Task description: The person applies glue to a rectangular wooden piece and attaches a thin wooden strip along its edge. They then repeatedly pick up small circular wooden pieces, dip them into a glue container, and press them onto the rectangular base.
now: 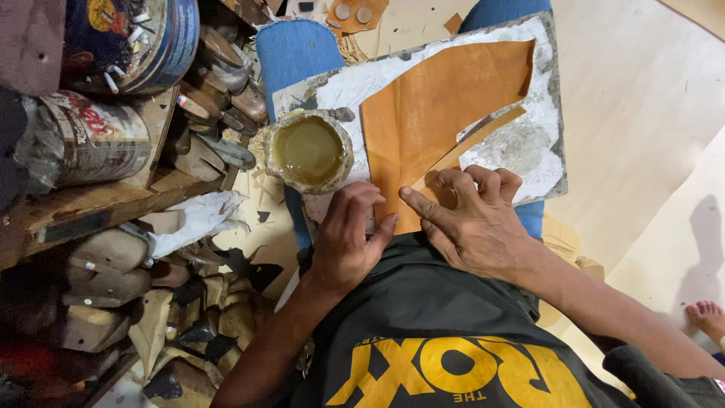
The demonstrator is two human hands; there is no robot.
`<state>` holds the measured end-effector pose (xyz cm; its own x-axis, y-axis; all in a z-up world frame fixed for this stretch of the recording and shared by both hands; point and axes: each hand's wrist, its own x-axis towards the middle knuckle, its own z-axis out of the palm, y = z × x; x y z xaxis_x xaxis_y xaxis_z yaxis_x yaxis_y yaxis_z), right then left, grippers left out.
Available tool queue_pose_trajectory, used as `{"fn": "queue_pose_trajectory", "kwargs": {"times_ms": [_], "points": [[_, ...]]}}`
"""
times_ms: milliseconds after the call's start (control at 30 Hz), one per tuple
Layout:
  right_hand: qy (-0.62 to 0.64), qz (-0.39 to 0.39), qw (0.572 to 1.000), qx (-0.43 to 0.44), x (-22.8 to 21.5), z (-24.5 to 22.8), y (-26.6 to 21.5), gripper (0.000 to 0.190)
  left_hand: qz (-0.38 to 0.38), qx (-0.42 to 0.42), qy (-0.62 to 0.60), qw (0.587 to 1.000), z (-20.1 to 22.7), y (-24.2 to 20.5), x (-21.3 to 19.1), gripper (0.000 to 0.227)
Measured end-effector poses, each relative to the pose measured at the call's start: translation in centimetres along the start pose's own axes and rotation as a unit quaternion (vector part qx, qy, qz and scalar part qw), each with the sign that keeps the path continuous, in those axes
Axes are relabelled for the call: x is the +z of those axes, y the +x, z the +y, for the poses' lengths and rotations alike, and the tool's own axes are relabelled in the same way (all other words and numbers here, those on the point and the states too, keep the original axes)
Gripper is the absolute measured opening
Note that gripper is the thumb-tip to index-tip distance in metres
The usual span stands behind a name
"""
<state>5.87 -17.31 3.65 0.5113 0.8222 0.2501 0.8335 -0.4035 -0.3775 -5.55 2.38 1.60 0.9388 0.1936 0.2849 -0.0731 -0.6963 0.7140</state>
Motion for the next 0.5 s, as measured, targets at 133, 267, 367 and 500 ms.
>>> {"fn": "queue_pose_trajectory", "kwargs": {"times_ms": [133,267,367,500], "points": [[-0.001,-0.008,1.0,-0.006,-0.3,0.1,0.2,0.039,0.005,0.024,0.018,1.0,-0.5,-0.5,0.5,0.029],[-0.004,-0.017,1.0,0.006,-0.3,0.6,-0.1,0.039,-0.004,0.039,0.07,0.997,-0.4,-0.4,0.7,0.039],[-0.009,-0.029,0.999,0.023,-1.3,0.9,0.0,0.041,-0.026,0.059,0.081,0.995,0.1,0.2,0.2,0.038],[-0.065,-0.022,0.996,0.049,-1.3,2.0,-0.6,0.049,-0.034,0.098,0.123,0.987,-0.1,0.5,0.7,0.021]]}}
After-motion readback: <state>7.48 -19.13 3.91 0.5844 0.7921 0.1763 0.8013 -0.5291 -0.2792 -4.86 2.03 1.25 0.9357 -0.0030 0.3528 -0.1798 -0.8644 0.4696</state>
